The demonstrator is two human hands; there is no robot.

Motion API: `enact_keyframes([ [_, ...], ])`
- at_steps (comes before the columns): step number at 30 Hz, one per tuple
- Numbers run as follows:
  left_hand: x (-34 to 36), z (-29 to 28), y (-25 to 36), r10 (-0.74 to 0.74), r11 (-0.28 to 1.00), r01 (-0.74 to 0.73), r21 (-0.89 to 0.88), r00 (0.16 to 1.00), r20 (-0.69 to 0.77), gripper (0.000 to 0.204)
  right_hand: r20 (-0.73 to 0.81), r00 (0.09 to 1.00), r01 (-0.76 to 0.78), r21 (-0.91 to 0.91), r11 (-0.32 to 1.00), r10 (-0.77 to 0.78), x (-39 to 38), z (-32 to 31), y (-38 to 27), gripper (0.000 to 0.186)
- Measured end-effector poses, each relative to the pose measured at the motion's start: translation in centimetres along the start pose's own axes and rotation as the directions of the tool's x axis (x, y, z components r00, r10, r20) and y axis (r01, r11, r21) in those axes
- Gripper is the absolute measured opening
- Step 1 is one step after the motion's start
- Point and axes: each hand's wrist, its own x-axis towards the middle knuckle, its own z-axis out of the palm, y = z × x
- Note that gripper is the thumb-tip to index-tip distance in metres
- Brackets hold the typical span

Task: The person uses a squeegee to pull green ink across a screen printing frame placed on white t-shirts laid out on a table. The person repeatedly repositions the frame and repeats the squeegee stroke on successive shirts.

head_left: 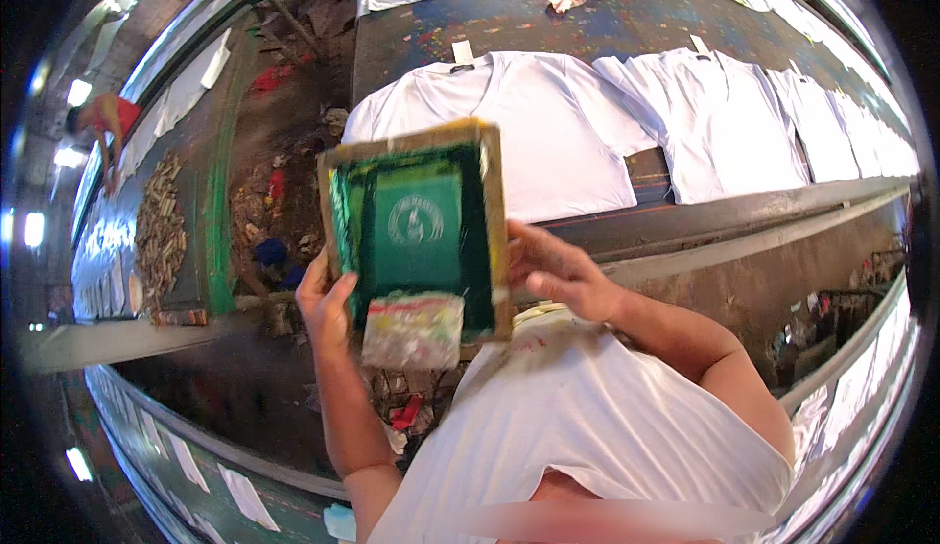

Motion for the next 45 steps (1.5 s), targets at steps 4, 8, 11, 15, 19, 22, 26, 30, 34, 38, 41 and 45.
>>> enact_keyframes([
  [4,3.3,7.4,-2.1,0.004,0.998,-0.003,-0.063,1.000,0.010,0.063,-0.394,0.910,0.077,-0.140,0.987,-0.127,0.6,-2.3,1.0,0.080],
  [8,4.0,14.7,-3.2,-0.014,0.991,0.019,-0.131,0.999,0.038,0.060,-0.612,0.742,0.175,-0.219,0.960,-0.275,0.4,-5.2,1.1,0.065],
  [11,4.1,19.5,-3.5,-0.025,0.991,0.035,-0.128,0.996,0.081,0.060,-0.744,0.588,0.199,-0.246,0.949,-0.316,-1.2,-7.2,0.6,0.057],
  [15,2.6,25.7,-3.4,0.174,0.984,-0.162,-0.078,0.969,0.175,0.065,-0.890,0.355,0.023,-0.300,0.954,-0.288,-5.7,-10.4,-1.1,0.047],
  [19,1.9,29.8,-3.6,0.227,0.972,-0.237,-0.005,0.924,0.307,0.055,-0.914,0.241,-0.032,-0.343,0.939,-0.326,-9.3,-12.7,-1.9,0.042],
  [22,2.2,29.7,-4.2,0.212,0.976,-0.217,-0.011,0.940,0.268,0.045,-0.865,0.287,-0.004,-0.431,0.903,-0.411,-9.1,-13.2,-1.3,0.041],
  [26,2.8,25.7,-5.4,0.229,0.962,-0.249,0.115,0.960,0.162,0.039,-0.769,0.415,-0.069,-0.560,0.826,-0.487,-5.8,-12.6,1.0,0.041],
  [30,3.8,22.4,-6.6,0.310,0.925,-0.325,0.196,0.945,0.104,0.034,-0.690,0.547,-0.097,-0.614,0.783,-0.473,-2.7,-12.0,2.6,0.045],
  [34,3.8,21.8,-7.6,0.239,0.953,-0.255,0.162,0.964,0.115,0.032,-0.675,0.580,-0.160,-0.643,0.749,-0.455,-1.7,-11.8,2.8,0.046],
  [38,3.9,22.0,-8.2,0.227,0.955,-0.246,0.167,0.966,0.125,0.032,-0.697,0.574,-0.207,-0.631,0.748,-0.429,-1.7,-11.9,2.7,0.047],
  [41,3.9,22.3,-8.2,0.222,0.952,-0.242,0.186,0.967,0.123,0.032,-0.699,0.583,-0.223,-0.627,0.746,-0.413,-1.9,-12.2,2.7,0.048],
  [45,3.6,22.9,-7.9,0.187,0.965,-0.200,0.172,0.978,0.090,0.028,-0.707,0.578,-0.252,-0.631,0.734,-0.408,-2.1,-12.8,2.7,0.049],
])
